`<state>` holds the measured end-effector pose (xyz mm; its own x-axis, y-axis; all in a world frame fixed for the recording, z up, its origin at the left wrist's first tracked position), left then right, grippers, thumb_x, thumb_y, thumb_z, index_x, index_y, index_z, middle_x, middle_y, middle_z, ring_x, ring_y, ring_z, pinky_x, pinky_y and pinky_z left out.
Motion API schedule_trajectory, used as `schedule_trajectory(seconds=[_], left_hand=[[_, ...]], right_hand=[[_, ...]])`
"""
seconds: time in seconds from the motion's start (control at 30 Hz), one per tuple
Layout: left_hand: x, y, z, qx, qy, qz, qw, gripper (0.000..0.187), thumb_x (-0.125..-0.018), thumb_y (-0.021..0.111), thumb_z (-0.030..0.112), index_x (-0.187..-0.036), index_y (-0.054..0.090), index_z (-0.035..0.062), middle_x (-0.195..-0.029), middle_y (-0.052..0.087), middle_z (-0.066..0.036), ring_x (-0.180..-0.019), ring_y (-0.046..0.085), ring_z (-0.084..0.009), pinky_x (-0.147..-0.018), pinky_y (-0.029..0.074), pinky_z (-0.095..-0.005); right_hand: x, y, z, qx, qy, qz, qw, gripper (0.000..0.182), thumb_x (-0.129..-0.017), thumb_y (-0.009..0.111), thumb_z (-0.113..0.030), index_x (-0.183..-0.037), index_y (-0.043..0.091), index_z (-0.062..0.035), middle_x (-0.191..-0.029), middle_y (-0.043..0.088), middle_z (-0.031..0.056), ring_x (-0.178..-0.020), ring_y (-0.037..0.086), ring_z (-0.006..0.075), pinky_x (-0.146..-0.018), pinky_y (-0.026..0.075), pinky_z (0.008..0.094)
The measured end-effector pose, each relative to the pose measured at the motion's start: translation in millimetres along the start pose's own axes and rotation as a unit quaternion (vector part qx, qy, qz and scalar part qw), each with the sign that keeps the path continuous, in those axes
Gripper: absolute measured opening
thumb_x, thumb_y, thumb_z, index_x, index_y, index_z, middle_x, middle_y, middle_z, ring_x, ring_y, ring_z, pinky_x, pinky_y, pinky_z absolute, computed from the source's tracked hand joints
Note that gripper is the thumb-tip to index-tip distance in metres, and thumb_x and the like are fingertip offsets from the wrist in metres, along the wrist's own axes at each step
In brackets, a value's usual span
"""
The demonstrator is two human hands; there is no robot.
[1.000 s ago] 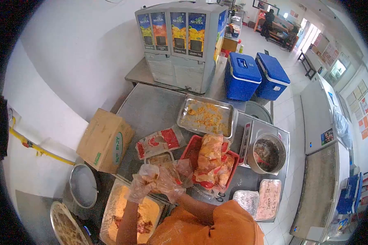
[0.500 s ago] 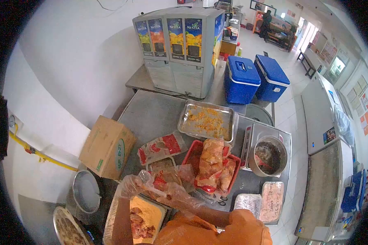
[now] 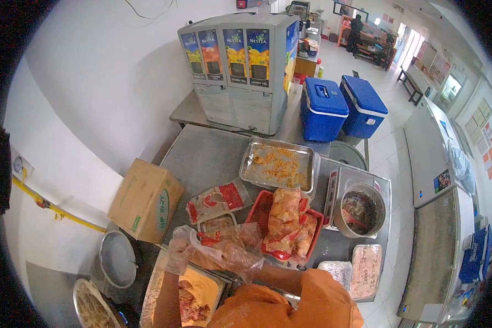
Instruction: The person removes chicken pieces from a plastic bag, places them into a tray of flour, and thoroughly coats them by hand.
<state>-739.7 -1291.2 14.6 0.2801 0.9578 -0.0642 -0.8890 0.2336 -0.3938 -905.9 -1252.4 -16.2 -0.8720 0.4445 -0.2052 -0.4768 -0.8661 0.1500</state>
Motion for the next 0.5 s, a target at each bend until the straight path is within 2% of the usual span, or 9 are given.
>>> schedule_trajectory(seconds=[0.03,0.07,0.1,0.17,0.23,0.3,0.4,0.47,0.5], left_hand=[[7,-10,10,-0.174,0.074,0.062,0.98,0.047,-0.092,0.079,0.028,-0.132,0.064,0.0071,-0.086,0.061,-0.006,-0.069,0.059,-0.0257,-0.055,0.047,-0.0351],[9,-12,22,-0.294,0.167,0.088,0.937,0.046,-0.093,0.078,0.031,-0.131,0.064,0.0084,-0.084,0.059,-0.006,-0.067,0.057,-0.0267,-0.054,0.046,-0.0355],[14,-14,33,-0.41,0.251,0.139,0.866,0.046,-0.094,0.077,0.034,-0.13,0.065,0.0097,-0.082,0.056,-0.007,-0.065,0.054,-0.0277,-0.053,0.045,-0.0359],[20,-4,35,-0.528,0.441,0.166,0.707,0.039,-0.095,0.075,0.042,-0.117,0.068,0.0113,-0.078,0.051,-0.008,-0.063,0.05,-0.0281,-0.052,0.043,-0.0365],[19,-6,17,-0.509,0.39,0.169,0.748,0.039,-0.095,0.073,0.046,-0.11,0.067,0.0107,-0.076,0.051,-0.009,-0.061,0.05,-0.0278,-0.05,0.041,-0.0375],[16,-10,0,-0.475,0.294,0.141,0.817,0.039,-0.096,0.072,0.047,-0.108,0.066,0.0105,-0.074,0.051,-0.011,-0.059,0.049,-0.0275,-0.049,0.04,-0.0382],[18,-16,-8,-0.382,0.128,0.102,0.91,0.036,-0.096,0.072,0.044,-0.11,0.067,0.0109,-0.072,0.052,-0.01,-0.057,0.049,-0.0269,-0.048,0.039,-0.0392],[28,-17,-38,-0.323,0.093,0.101,0.936,0.037,-0.095,0.074,0.044,-0.11,0.067,0.0108,-0.072,0.054,-0.009,-0.057,0.051,-0.0267,-0.047,0.04,-0.0402],[28,-17,-42,-0.302,0.075,0.082,0.947,0.038,-0.094,0.075,0.045,-0.109,0.068,0.0103,-0.072,0.055,-0.009,-0.057,0.052,-0.0268,-0.047,0.04,-0.0406]], right_hand=[[-2,3,16,-0.316,0.077,0.021,0.946,0.038,-0.105,0.054,-0.02,-0.14,0.056,-0.004,-0.086,0.065,0.0063,-0.082,0.066,0.0157,-0.065,0.053,0.0302],[4,6,20,-0.462,0.067,-0.017,0.884,0.036,-0.105,0.053,-0.02,-0.138,0.057,-0.0043,-0.083,0.064,0.0089,-0.08,0.067,0.0176,-0.064,0.053,0.0313],[8,10,39,-0.596,0.055,-0.056,0.799,0.035,-0.105,0.053,-0.02,-0.136,0.058,-0.0045,-0.08,0.063,0.0114,-0.078,0.068,0.0196,-0.063,0.053,0.0324],[16,10,72,-0.815,0.028,-0.125,0.565,0.033,-0.105,0.052,-0.021,-0.132,0.06,-0.005,-0.075,0.061,0.0165,-0.075,0.069,0.0235,-0.062,0.053,0.0345],[20,13,79,-0.913,0.048,-0.154,0.375,0.029,-0.104,0.053,-0.021,-0.125,0.063,-0.005,-0.073,0.062,0.0189,-0.074,0.07,0.0261,-0.062,0.053,0.0367],[24,22,84,-0.942,0.115,-0.154,0.275,0.025,-0.103,0.054,-0.023,-0.115,0.067,-0.0045,-0.075,0.064,0.0185,-0.076,0.071,0.0276,-0.064,0.054,0.0389],[14,43,107,-0.969,0.098,-0.079,0.211,0.028,-0.104,0.054,-0.026,-0.109,0.07,-0.0035,-0.079,0.066,0.0173,-0.076,0.069,0.0305,-0.069,0.055,0.0399],[17,52,69,-0.95,0.04,-0.02,0.31,0.027,-0.103,0.055,-0.025,-0.109,0.07,-0.0026,-0.082,0.067,0.018,-0.076,0.068,0.0316,-0.071,0.055,0.0409],[20,58,31,-0.949,0.001,0.005,0.316,0.025,-0.101,0.056,-0.023,-0.108,0.069,-0.0027,-0.087,0.067,0.0175,-0.08,0.067,0.0312,-0.075,0.055,0.0409]])
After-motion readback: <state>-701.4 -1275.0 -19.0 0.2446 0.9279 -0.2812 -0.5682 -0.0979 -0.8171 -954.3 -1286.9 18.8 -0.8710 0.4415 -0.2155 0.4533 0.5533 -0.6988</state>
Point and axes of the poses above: each hand's wrist, its own x-axis away from the middle knuckle, its own y-axis out of the palm, z = x × y, the point moved 7 cm from there along -x, towards the middle knuckle
